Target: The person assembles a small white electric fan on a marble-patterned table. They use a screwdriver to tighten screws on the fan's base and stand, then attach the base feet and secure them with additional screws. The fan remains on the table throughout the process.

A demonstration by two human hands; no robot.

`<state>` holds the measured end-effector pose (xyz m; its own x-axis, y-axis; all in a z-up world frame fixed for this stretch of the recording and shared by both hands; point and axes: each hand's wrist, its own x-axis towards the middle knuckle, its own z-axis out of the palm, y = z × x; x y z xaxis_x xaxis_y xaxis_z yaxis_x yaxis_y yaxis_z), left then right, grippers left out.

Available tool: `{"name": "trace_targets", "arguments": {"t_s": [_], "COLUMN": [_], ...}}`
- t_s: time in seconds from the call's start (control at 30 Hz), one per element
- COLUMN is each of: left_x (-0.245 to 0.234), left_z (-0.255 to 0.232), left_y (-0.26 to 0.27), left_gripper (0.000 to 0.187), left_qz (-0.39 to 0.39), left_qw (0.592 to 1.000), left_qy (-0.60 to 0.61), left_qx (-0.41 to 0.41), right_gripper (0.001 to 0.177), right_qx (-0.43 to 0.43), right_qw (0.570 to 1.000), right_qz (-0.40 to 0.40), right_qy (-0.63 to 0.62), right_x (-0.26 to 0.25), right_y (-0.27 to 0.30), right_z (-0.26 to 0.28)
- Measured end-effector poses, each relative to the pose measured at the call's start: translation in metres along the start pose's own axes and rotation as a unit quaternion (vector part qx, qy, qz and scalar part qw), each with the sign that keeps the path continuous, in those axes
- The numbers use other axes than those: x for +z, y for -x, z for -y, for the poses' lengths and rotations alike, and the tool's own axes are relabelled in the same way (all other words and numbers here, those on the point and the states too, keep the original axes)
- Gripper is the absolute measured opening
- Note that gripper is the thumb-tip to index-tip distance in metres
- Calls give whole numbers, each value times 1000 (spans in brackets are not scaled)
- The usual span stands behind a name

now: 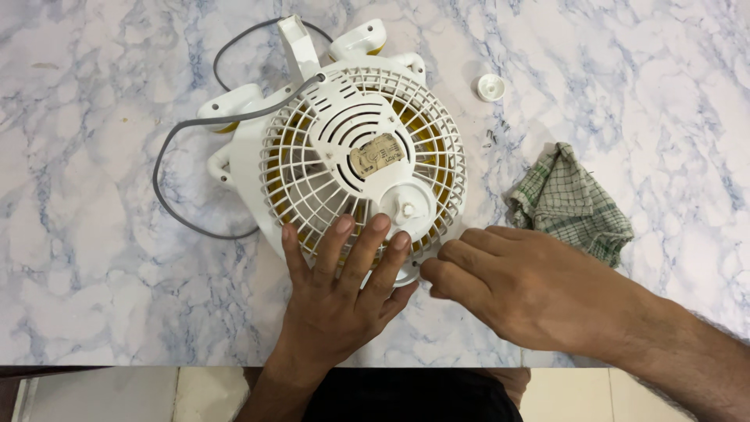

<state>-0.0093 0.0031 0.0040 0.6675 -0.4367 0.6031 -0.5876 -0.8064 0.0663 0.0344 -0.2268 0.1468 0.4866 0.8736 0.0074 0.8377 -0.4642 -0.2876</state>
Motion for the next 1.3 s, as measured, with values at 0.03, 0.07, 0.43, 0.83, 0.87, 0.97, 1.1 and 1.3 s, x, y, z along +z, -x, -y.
{"name": "trace_targets", "arguments": {"t_s": [0.03, 0.07, 0.43, 0.83, 0.87, 0.97, 1.1, 1.3], "left_x": [0, 0, 1, -5, -5, -6, -8, -10], "left_z": [0, 1, 1, -6, -7, -8, -8, -21], "left_y": [0, 1, 0, -3, -4, -6, -7, -12], "left_gripper": [70, 71, 71, 70, 69, 70, 71, 84], "left_qz": [1, 2, -2, 0, -1, 1, 3, -11], "left_qw": [1000, 1000, 1000, 1000, 1000, 1000, 1000, 997], "left_qy": [2, 3, -3, 17, 12, 13, 2, 18], "left_qx": [0, 1, 1, -18, -17, -15, -15, -72], "right_gripper": [33, 31, 28, 41, 38, 33, 24, 27], "right_qx": [-6, -13, 69, 22, 20, 17, 38, 39], "right_qw": [1000, 999, 990, 999, 998, 998, 996, 991], "right_qz": [-21, -42, 7, -4, -8, -38, -73, -123], "right_qy": [5, 9, 124, 40, 54, 54, 36, -19], "right_x": [2, 4, 24, 12, 11, 9, 18, 30], "right_y": [0, -1, 4, 7, 6, 5, 0, 1], "right_z": [0, 1, -8, 3, 2, -1, 2, 4]}}
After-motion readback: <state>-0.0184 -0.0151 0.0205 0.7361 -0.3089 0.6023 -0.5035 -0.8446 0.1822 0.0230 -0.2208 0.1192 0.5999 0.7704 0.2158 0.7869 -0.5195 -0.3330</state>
